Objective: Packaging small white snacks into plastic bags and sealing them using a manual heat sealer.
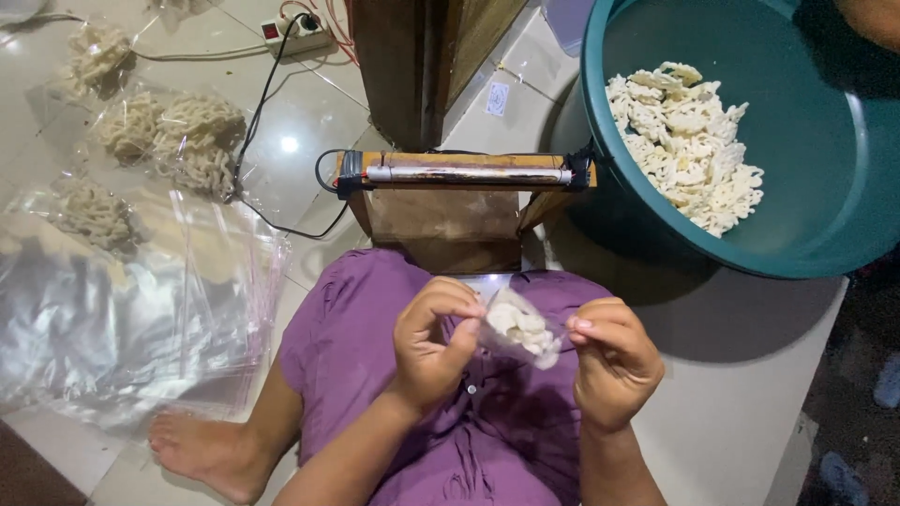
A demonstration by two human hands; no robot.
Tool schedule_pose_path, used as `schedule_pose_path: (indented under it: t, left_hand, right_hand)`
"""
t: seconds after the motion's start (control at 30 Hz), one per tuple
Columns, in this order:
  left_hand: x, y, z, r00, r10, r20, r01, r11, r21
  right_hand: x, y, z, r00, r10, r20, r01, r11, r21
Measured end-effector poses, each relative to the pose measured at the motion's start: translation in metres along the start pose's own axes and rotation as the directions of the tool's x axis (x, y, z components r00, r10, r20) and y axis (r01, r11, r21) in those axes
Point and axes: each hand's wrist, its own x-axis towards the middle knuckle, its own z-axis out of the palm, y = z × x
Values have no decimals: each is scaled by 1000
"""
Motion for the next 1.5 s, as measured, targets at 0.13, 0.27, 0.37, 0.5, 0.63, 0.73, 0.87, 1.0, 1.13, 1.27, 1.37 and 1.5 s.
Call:
schedule_pose_path:
  t: [0.13,0.27,0.37,0.5,0.63,0.73,0.87,1.0,1.13,1.27,1.37,1.5]
  left_hand:
    - [10,18,-3,1000,-27,1,27,999,-41]
    - [15,29,-9,995,-32,92,42,993,-109]
    - [18,41,-11,990,-18,143,33,994,-101]
    - [26,36,-16,998,-3,62,-8,985,173]
    - [19,17,-14,992,-71,100,41,960,278]
    - [26,14,-18,981,-172,88,150,965,217]
    - [43,22,-24,961,-169,221,114,964,240]
    - [37,10,-26,960,-226,164,197,965,173]
    - [36,1,-25,987,-123,100,102,977,189]
    - [36,-11,-40,984,-6,179,-81,877,474]
    - [44,-14,-51,970,-137,199,4,832,555]
    - [48,-33,-50,910,-404,99,380,904,195]
  right_hand:
    - [-6,10,-7,1000,22,-22,-21,998,54]
    - [-5,2,1,997,-5,-76,11,997,79]
    - [-3,-15,5,997,-51,-54,51,999,-2]
    - [-3,2,6,992,23,-121,-26,1000,-18]
    - [-1,13,15,988,139,-63,-146,981,-131]
    - [6,19,16,959,256,-117,-263,963,-50]
    - [17,24,10,959,279,54,-275,959,-73]
    - [22,31,2,911,382,155,-388,922,6]
    - [33,32,11,967,202,157,-187,977,-108]
    - [41,36,13,961,108,255,-34,960,-279]
    - [40,55,5,947,187,263,-118,959,-259]
    - [42,106,-8,858,453,241,-425,891,-163]
